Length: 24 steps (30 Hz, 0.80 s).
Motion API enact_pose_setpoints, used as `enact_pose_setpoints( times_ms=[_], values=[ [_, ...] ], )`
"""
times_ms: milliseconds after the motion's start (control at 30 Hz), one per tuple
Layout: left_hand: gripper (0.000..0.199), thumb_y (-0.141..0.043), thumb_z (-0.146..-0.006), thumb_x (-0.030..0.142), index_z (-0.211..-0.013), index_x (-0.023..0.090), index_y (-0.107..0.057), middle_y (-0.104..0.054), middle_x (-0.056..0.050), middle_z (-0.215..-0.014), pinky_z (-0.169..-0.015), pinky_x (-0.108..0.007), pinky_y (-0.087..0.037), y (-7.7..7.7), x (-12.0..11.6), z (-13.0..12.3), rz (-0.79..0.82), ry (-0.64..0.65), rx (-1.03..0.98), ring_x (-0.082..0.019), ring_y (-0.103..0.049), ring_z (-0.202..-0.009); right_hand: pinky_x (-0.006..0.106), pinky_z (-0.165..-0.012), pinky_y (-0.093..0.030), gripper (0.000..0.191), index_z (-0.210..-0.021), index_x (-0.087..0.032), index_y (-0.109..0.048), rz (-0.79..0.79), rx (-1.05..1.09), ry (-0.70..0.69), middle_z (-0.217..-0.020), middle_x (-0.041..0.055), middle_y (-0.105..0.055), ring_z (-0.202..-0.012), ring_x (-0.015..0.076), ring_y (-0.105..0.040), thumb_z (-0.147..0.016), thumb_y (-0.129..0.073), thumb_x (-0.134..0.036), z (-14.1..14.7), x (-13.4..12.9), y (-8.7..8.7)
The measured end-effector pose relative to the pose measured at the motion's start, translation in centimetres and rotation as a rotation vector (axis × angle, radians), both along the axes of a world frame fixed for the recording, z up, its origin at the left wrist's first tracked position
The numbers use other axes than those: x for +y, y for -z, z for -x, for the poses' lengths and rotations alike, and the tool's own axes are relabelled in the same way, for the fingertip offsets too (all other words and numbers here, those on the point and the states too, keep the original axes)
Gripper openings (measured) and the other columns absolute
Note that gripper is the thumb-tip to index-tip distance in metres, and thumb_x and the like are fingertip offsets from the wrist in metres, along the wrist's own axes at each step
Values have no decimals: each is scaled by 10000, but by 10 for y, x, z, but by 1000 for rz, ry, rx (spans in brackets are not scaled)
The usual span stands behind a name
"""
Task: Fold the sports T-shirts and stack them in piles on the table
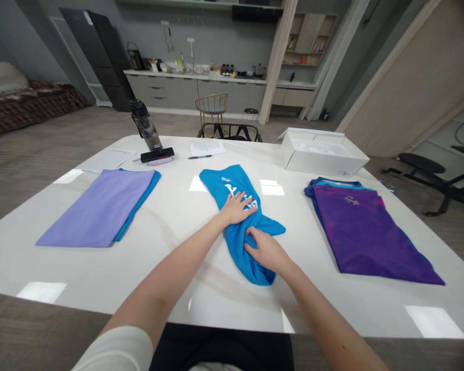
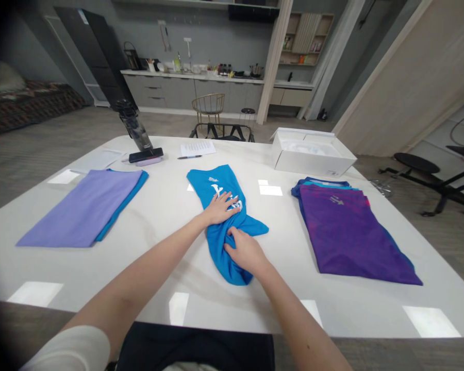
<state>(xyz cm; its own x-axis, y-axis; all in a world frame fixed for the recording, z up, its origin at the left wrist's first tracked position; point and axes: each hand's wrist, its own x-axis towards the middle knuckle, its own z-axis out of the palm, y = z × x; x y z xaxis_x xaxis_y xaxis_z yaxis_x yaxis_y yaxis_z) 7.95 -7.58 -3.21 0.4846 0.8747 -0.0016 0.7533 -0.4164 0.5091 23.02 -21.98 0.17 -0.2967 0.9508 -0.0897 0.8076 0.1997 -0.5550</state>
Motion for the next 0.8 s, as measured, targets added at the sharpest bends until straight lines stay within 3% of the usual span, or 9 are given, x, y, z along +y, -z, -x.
enact_pose_setpoints(
  times_ms=[100, 233, 333, 400, 467, 567, 633, 733, 800],
  values=[
    [553, -476, -997, 603, -1469, 334, -582, -437, -55, -1646, -1298, -527, -120, -7, 1, -4, -6, 98, -73, -268, -329, -1558, 297, -738, -441, 211, -1123, -237, -665, 23, 69, -15, -973, 45, -731, -874, 222, -684, -946, -640, -348, 4, -1, -2],
    [476, -567, -981, 524, -1366, 257, -651, -593, -124, -1485, -1252, -527, -228, -14, -9, -13, -200, -11, -142, -314, -487, -1430, 306, -725, -467, 247, -1057, -253, -707, -6, 150, 100, -800, 6, -702, -759, 204, -673, -1006, -549, -435, -6, 21, 0],
    [348, -655, -948, 423, -1221, 211, -698, -644, -171, -1338, -1135, -553, -339, -16, -17, -26, -254, -81, -141, -378, -545, -1311, 320, -867, -487, 224, -1051, -218, -718, -170, 47, 327, -1037, 82, -719, -975, 229, -688, -996, -528, -323, -21, 54, 7],
    [182, -689, -927, 309, -1061, 190, -719, -667, -185, -1234, -1065, -560, -368, -17, -18, -33, -214, -123, -156, -400, -553, -1259, 324, -931, -479, 283, -1184, -184, -704, -167, -34, 417, -1176, 127, -697, -1093, 248, -671, -956, -544, -238, -31, 78, 15],
    [49, -658, -933, 208, -929, 188, -702, -688, -172, -1127, -1007, -534, -396, -17, -15, -36, -174, -143, -195, -378, -581, -1193, 330, -953, -477, 401, -1314, -142, -660, -110, -67, 457, -1228, 163, -685, -1131, 265, -665, -933, -557, -212, -39, 98, 22],
    [123, -562, -986, 193, -916, 210, -662, -697, -110, -1040, -921, -431, -457, -17, -8, -31, -155, -154, -282, -276, -636, -1044, 349, -959, -478, 483, -1404, -87, -607, -96, -43, 549, -1266, 212, -673, -1139, 288, -666, -978, -530, -302, -47, 115, 25],
    [99, -552, -995, 242, -938, 225, -631, -691, -59, -993, -873, -350, -485, -16, -4, -22, -88, -192, -521, -208, -647, -946, 360, -946, -483, 481, -1317, -80, -671, -69, 20, 568, -1168, 198, -715, -1085, 292, -680, -1016, -480, -403, -46, 119, 23],
    [106, -621, -940, 341, -937, 241, -585, -658, 1, -898, -809, -278, -502, -15, -2, 1, 157, -340, -1161, -150, -634, -822, 342, -819, -513, 549, -1081, -120, -766, 22, 210, 450, -874, 105, -745, -867, 255, -691, -1032, -398, -525, -33, 121, 18],
    [181, -669, -879, 379, -922, 245, -554, -632, 20, -831, -772, -270, -513, -13, -3, 23, 342, -468, -1509, -139, -627, -756, 311, -728, -515, 532, -1130, -153, -761, 25, 365, 327, -849, 55, -741, -760, 209, -660, -1028, -396, -525, -17, 124, 16]
  ],
)
